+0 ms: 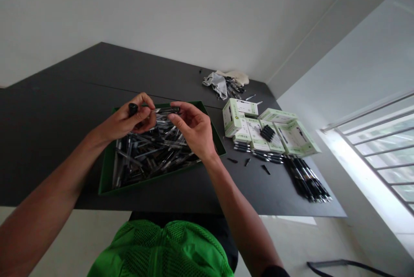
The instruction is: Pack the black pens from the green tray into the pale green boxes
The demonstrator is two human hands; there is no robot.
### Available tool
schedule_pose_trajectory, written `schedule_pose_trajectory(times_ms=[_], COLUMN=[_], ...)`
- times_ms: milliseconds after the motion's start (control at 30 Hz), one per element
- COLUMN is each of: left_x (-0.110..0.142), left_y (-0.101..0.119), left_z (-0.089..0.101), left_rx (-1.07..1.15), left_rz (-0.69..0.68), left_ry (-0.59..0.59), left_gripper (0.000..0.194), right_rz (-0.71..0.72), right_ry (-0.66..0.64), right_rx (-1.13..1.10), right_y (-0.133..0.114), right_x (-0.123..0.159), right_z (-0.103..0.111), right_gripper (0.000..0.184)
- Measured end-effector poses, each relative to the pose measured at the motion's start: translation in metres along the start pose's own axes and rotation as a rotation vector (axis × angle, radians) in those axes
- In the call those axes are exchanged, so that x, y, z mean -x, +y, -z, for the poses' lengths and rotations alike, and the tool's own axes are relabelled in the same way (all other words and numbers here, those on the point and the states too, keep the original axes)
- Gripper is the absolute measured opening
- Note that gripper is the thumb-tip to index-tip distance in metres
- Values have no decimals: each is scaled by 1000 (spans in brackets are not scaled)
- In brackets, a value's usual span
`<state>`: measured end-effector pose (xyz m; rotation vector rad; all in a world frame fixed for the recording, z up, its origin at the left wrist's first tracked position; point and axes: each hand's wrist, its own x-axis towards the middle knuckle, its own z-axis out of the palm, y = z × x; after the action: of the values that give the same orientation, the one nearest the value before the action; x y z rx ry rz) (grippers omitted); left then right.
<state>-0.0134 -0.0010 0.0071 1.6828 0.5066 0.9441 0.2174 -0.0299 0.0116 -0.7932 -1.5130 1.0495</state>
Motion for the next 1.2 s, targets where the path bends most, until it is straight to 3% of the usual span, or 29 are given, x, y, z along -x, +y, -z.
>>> schedule_pose_trajectory(times_ms=[233,333,433,500,600,733,833,900,1033,1200], left_x=[0,1,1,0,0,0,1,1,2,2], left_y=[1,-1,-1,0,3,5,5,4,4,4], left_z=[-4,-4,-4,-4,-5,-6,-6,-6,-4,-4], left_rx=[-64,-125,-162,-187,-185,-212,-239,-243,-219,-215], left_rz=[55,64,70,78,61,92,117,130,144,167], left_ry=[-112,-102,-70,-43,-14,-31,-39,-38,-41,-51], left_gripper=[27,29,32,34,35,38,39,40,42,37], right_rz=[180,192,230,299,342,147,47,-15,-108,-114], right_ry=[-3,-72,-82,6,158,416,451,390,260,210], right_rx=[177,182,197,232,450,985,1259,1376,1488,1481], right_y=[-5,-8,-19,-31,-47,-43,-24,-9,16,34], right_x=[-1,-4,3,16,45,83,99,104,110,110], right_z=[-10,-14,-3,18,70,153,210,240,274,286], right_gripper=[29,25,27,26,21,29,29,32,37,37])
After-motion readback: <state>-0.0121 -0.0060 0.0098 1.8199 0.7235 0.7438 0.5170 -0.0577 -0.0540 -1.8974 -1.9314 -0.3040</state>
